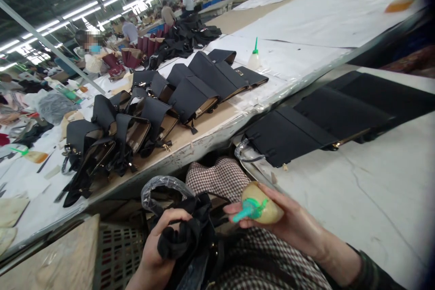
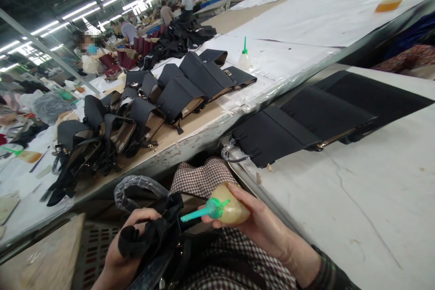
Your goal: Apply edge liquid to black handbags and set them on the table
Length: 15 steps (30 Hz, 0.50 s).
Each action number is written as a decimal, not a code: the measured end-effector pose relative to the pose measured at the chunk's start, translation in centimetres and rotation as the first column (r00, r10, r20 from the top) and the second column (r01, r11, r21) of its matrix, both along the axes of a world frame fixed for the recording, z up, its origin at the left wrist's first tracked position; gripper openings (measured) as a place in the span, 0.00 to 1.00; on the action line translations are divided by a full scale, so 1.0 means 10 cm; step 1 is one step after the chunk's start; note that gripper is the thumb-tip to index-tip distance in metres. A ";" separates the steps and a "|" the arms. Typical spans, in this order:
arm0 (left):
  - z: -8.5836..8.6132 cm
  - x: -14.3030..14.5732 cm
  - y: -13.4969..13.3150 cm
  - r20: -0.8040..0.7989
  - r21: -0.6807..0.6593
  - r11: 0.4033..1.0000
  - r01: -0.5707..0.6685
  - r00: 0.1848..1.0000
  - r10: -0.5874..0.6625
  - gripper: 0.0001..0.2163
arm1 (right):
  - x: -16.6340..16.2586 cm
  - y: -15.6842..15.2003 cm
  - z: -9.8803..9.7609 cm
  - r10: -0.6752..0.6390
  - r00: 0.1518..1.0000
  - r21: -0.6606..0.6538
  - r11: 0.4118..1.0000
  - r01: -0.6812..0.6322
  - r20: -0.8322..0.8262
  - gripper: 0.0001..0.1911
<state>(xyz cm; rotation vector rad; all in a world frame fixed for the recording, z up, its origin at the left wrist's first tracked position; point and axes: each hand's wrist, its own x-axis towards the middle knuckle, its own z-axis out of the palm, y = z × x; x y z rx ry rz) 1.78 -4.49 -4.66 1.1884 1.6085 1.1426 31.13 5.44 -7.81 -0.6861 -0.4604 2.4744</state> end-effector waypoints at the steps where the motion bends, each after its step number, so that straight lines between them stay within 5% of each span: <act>1: 0.03 0.03 0.00 0.007 -0.014 1.000 -0.002 1.000 0.002 0.11 | -0.02 -0.02 0.00 0.002 1.000 0.006 1.000 -0.002 -0.017 0.32; 4: 0.14 0.12 0.00 0.017 -0.062 0.997 0.036 0.999 -0.035 0.10 | -0.12 -0.02 -0.03 0.053 0.996 0.056 0.997 -0.049 -0.072 0.34; 7: 0.18 0.14 0.02 0.031 -0.075 0.995 0.072 0.997 -0.069 0.09 | -0.21 -0.01 -0.10 0.063 0.995 0.071 0.996 -0.057 -0.081 0.27; 11: 0.03 0.06 0.06 0.018 -0.064 0.985 0.160 0.987 -0.159 0.09 | -0.24 -0.02 -0.14 0.048 0.995 0.060 0.997 -0.043 -0.089 0.26; 15: -0.09 0.06 0.10 0.036 -0.070 0.993 0.092 0.995 -0.089 0.09 | -0.25 -0.06 -0.03 0.008 0.995 0.116 0.993 0.003 -0.095 0.28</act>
